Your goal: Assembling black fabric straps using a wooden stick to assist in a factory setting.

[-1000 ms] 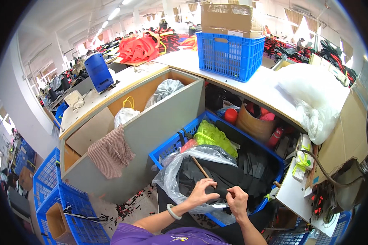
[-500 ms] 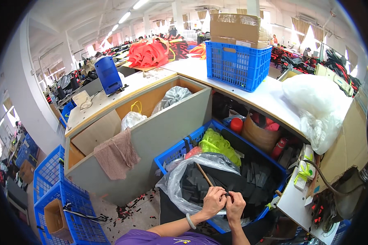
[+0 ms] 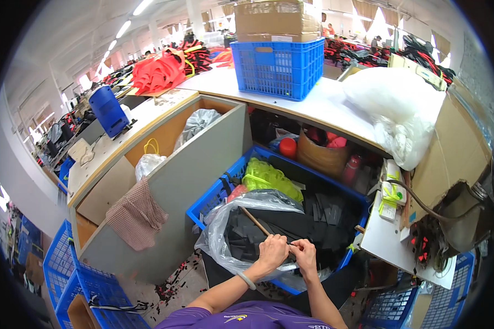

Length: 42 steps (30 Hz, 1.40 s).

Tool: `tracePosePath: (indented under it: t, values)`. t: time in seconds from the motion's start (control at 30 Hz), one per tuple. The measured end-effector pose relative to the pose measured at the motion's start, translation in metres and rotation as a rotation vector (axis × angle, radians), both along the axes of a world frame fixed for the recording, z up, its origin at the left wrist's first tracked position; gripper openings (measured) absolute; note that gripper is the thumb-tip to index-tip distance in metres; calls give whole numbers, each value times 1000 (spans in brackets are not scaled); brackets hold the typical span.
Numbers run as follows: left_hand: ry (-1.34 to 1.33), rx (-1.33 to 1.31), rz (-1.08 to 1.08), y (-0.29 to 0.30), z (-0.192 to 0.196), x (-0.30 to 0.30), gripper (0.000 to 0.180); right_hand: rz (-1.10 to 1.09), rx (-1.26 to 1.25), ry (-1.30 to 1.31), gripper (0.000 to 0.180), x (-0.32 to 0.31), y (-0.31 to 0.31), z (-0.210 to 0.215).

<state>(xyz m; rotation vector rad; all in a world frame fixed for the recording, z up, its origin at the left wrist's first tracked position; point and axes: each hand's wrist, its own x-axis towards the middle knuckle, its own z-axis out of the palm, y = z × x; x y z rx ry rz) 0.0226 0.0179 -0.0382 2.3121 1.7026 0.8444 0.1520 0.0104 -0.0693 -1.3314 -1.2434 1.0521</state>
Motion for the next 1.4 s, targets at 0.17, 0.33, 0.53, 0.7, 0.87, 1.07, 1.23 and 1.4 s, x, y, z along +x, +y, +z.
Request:
tracePosePath:
  t: [0.17, 0.33, 0.53, 0.7, 0.87, 1.07, 1.23, 1.4]
  values:
    - [65, -158, -51, 15, -7, 0, 14, 143, -435, 1228, 3, -8, 1, -29]
    - [-439, -459, -156, 15, -26, -38, 15, 248, -583, 1167, 16, -20, 6, -20]
    - [-568, -227, -22, 6, -19, -20, 12, 86, -48, -119, 25, -8, 15, 5]
    - [-353, -6, -40, 11, -13, -1, 11, -82, 155, -198, 19, -3, 8, 6]
    - [-341, 119, -71, 18, -6, 6, 11, -145, 47, 337, 10, -13, 9, -1]
    - [-235, 132, -10, 7, -30, 4, 9, -38, -447, 1239, 9, -22, 13, -37]
    - [-485, -135, -6, -1, -46, -11, 13, 113, -679, 1268, 18, -12, 7, -22]
    - [-846, -268, 117, 10, -68, -4, 13, 39, 85, -138, 18, -13, 16, 2]
